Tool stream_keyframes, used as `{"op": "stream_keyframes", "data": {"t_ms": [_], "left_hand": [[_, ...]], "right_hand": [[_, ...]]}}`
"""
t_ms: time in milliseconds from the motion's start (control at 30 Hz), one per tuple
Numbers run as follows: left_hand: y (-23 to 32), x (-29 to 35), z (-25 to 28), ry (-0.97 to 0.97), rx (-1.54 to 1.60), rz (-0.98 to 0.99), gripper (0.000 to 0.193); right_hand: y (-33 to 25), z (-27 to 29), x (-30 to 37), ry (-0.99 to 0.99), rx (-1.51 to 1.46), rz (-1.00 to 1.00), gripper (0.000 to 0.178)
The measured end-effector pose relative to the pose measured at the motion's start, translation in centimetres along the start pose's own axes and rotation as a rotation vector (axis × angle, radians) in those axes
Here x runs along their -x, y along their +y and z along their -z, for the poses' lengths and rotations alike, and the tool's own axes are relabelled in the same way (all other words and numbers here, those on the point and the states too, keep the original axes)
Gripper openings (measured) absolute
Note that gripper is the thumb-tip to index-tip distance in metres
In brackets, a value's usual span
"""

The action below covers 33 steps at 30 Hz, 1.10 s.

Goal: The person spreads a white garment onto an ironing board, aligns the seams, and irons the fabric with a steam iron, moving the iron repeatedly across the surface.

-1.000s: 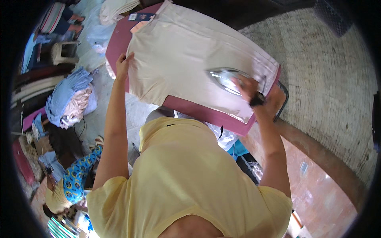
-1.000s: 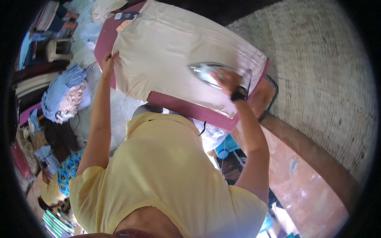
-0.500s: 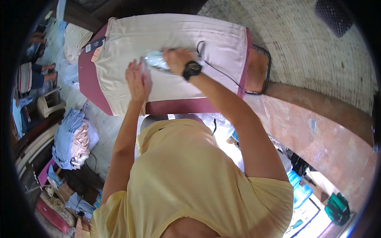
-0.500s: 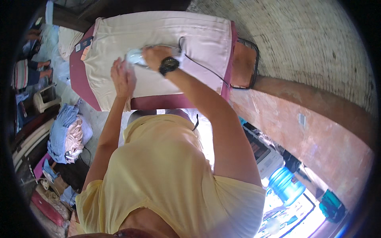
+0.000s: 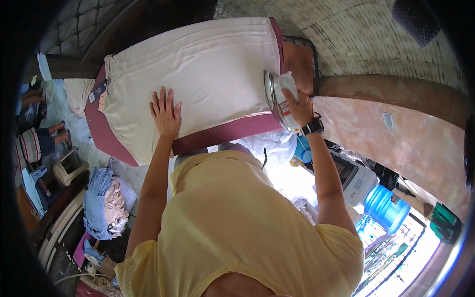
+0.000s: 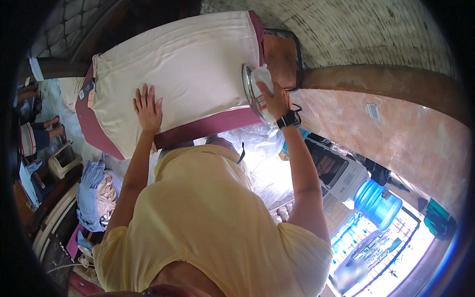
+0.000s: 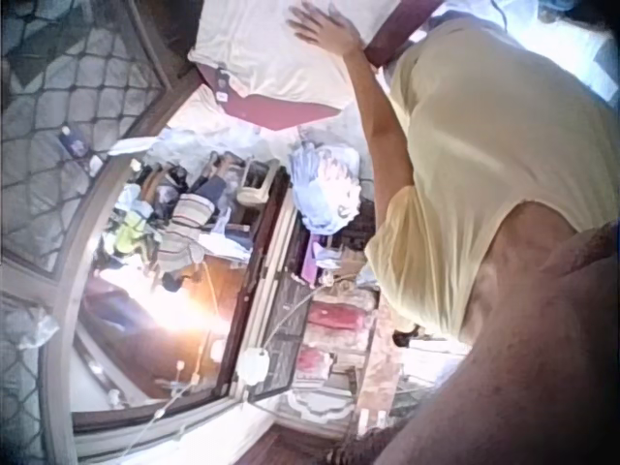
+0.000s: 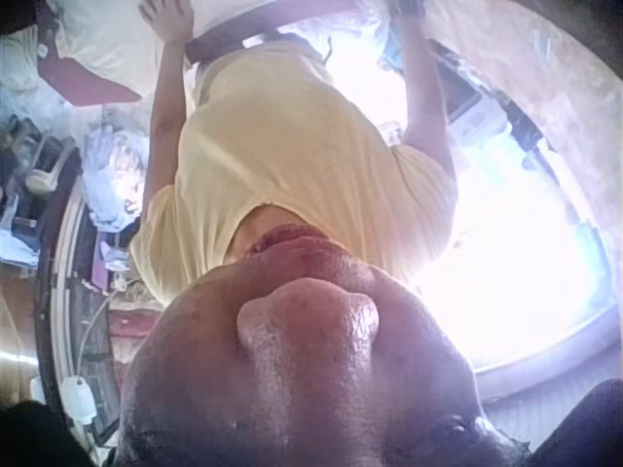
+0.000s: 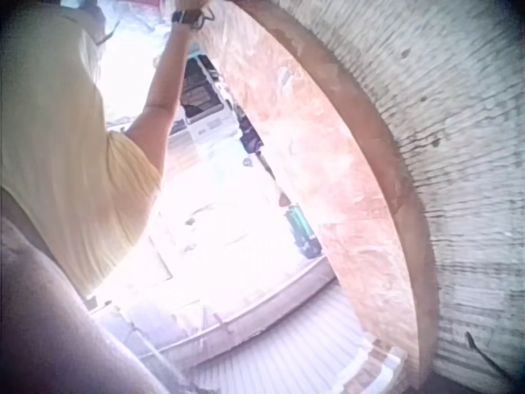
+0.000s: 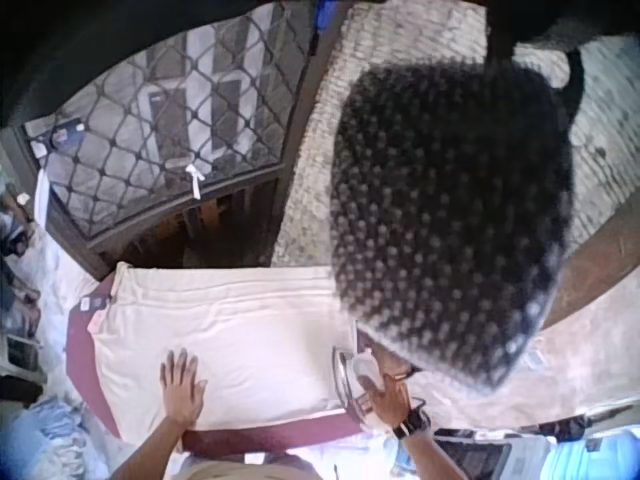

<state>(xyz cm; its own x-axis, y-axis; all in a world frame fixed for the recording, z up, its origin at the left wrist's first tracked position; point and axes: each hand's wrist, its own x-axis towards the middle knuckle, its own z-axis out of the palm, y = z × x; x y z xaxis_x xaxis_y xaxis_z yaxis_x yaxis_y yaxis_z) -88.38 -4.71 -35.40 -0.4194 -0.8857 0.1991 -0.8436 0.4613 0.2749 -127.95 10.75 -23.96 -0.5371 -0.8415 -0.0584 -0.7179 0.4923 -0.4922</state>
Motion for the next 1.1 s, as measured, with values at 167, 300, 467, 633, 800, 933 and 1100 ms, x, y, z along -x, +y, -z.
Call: {"op": "stream_keyframes", "data": {"t_ms": [167, 300, 467, 633, 800, 933, 1100], "left_hand": [[0.5, -0.3, 0.3, -0.004, 0.002, 0.008, 0.052], [0.7, -0.1, 0.2, -0.015, -0.015, 0.018, 0.052], [1.2, -0.2, 0.3, 0.01, -0.009, 0.001, 0.052], [1.3, -0.4, 0.2, 0.02, -0.01, -0.016, 0.051], [0.7, 0.1, -0.1, 0.084, 0.093, 0.0, 0.052], [-2.9, 1.4, 2.3, 0.364, 0.135, 0.104, 0.05], [-14.7, 6.7, 2.3, 0.393, -0.225, 0.599, 0.072]], "right_hand": [[2.0, -2.0, 4.6, 0.106, 0.029, -0.132, 0.053], [2.1, -4.4, 4.0, 0.238, 0.14, -0.167, 0.054], [-0.1, -5.4, -6.0, 0.245, 0.027, -0.194, 0.065], [-1.8, -4.6, -9.1, 0.054, -0.038, -0.301, 0.074], [3.5, -4.5, -4.9, 0.013, 0.204, -0.204, 0.078], [7.4, 1.3, -8.5, 0.098, -0.086, -0.285, 0.089], [10.0, 1.7, -14.2, 0.174, 0.041, -0.455, 0.104]]}}
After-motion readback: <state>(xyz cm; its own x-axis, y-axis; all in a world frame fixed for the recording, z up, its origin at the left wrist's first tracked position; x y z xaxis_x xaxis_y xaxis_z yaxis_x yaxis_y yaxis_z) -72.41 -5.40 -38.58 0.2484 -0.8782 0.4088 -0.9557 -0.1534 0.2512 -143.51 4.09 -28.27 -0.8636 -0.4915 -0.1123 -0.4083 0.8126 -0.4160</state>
